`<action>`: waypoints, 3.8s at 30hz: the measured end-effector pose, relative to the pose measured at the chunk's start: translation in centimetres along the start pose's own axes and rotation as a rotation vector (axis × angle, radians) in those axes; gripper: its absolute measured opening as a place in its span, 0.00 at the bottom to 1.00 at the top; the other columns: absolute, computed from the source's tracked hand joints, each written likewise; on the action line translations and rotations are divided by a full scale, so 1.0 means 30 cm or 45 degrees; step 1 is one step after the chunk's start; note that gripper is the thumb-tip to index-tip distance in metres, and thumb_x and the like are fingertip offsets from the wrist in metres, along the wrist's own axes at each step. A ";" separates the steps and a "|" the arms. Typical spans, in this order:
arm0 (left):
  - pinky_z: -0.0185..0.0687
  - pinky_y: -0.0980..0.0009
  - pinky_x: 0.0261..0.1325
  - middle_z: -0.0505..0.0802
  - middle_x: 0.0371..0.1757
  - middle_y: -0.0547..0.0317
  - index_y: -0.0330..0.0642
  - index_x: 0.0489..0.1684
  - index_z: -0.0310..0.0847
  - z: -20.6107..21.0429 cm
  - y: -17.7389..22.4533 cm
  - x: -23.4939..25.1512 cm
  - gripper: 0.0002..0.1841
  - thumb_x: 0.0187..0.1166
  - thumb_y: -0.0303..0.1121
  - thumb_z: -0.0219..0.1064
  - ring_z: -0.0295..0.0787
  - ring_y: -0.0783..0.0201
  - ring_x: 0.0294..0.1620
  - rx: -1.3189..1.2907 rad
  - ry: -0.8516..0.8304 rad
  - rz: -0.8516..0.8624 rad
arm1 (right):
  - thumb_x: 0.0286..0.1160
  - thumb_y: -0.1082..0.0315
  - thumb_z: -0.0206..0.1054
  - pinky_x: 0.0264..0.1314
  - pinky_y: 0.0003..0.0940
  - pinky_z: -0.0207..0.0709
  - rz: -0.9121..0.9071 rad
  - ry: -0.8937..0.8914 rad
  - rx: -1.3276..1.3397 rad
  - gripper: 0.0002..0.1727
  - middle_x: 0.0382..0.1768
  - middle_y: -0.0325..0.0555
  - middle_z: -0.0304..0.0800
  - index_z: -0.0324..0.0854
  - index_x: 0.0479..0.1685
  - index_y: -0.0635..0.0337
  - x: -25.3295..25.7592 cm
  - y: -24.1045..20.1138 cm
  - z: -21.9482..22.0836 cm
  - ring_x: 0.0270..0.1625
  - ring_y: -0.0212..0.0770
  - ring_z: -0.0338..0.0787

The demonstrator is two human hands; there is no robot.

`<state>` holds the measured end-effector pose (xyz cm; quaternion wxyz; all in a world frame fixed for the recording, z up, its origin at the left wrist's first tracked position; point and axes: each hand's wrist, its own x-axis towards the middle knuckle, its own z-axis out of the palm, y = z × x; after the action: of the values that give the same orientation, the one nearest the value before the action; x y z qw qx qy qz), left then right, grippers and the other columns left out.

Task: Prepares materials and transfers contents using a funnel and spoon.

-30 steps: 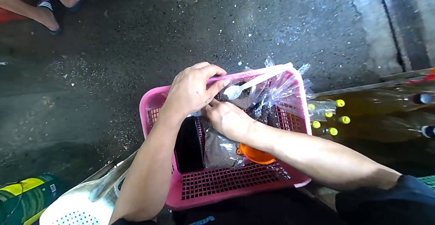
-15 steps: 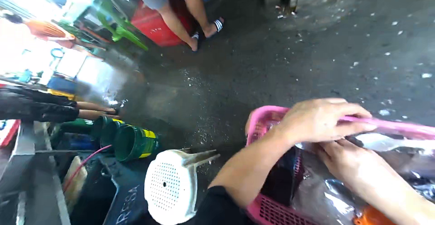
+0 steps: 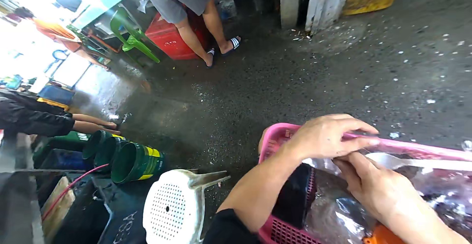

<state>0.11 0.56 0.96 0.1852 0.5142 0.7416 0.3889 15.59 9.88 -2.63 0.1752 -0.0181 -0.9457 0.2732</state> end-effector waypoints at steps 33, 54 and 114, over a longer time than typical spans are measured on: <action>0.89 0.72 0.61 0.95 0.52 0.55 0.34 0.53 0.91 0.025 -0.007 -0.030 0.20 0.90 0.42 0.59 0.92 0.71 0.55 -0.460 0.255 0.434 | 0.90 0.62 0.60 0.14 0.21 0.79 0.327 0.206 1.224 0.10 0.18 0.31 0.81 0.77 0.40 0.56 0.040 0.038 -0.127 0.14 0.25 0.81; 0.92 0.74 0.38 0.96 0.32 0.60 0.35 0.61 0.88 0.000 -0.019 -0.045 0.17 0.85 0.38 0.67 0.93 0.70 0.28 -0.844 0.452 0.073 | 0.88 0.63 0.63 0.22 0.18 0.82 0.244 -0.017 1.194 0.09 0.25 0.32 0.86 0.80 0.44 0.59 0.023 0.026 -0.091 0.21 0.23 0.84; 0.77 0.86 0.38 0.91 0.27 0.69 0.39 0.27 0.87 0.017 -0.015 -0.044 0.16 0.76 0.44 0.77 0.83 0.85 0.31 -0.492 0.055 0.255 | 0.78 0.71 0.71 0.30 0.17 0.83 0.162 0.398 1.138 0.07 0.42 0.40 0.92 0.89 0.49 0.64 0.048 0.079 -0.160 0.30 0.23 0.86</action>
<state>0.71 -0.51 0.13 0.2248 0.5316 0.6024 0.5513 15.74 14.54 0.38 0.2889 -0.0396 -0.6948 0.6575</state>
